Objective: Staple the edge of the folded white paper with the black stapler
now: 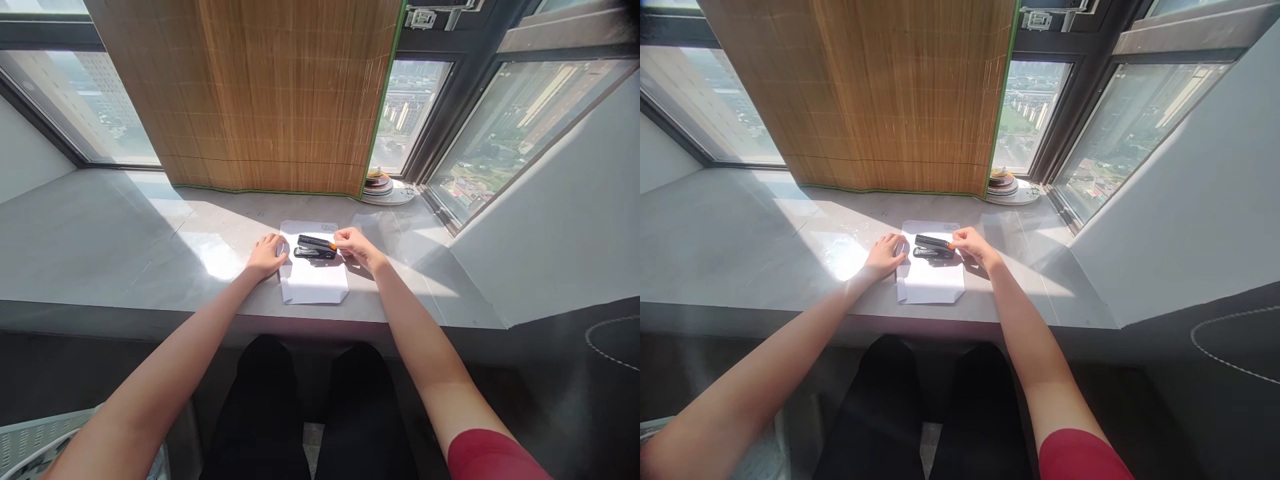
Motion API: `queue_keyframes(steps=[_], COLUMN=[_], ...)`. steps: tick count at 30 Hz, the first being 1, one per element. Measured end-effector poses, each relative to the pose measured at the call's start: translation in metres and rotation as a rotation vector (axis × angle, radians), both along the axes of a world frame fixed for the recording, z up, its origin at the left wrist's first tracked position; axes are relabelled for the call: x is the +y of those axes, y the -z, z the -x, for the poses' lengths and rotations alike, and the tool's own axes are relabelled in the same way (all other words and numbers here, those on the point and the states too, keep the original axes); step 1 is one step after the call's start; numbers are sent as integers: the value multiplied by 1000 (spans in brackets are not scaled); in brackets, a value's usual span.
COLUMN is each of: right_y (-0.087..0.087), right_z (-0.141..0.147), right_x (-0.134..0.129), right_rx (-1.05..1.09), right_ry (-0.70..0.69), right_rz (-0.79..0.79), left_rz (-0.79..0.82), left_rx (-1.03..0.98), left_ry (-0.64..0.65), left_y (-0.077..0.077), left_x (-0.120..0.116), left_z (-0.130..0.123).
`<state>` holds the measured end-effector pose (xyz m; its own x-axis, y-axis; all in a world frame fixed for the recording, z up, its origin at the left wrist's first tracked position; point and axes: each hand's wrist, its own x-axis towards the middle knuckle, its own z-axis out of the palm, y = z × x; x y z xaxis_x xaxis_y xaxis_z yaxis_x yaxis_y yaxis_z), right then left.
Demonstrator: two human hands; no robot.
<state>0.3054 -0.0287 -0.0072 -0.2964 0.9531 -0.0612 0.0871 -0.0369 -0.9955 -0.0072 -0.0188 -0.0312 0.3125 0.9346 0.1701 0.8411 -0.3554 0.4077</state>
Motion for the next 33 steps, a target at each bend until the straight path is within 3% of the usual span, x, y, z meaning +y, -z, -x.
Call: queue_keyframes(steps=[14, 19, 25, 30, 33], right_y=[2, 6, 13, 19, 18], right_z=[0, 6, 21, 27, 29], right_x=[2, 3, 6, 5, 3], right_rx=[-26, -44, -335, -372, -376], right_ry=[-46, 103, -29, -42, 18], right_rz=[8, -207, -486, -621, -763], left_rz=[16, 23, 1, 2, -7], left_rx=[-24, -9, -13, -46, -114], left_ry=[-18, -24, -22, 0, 4], left_y=[2, -1, 0, 5, 5], left_x=[4, 2, 3, 6, 3], left_z=[1, 0, 0, 2, 4])
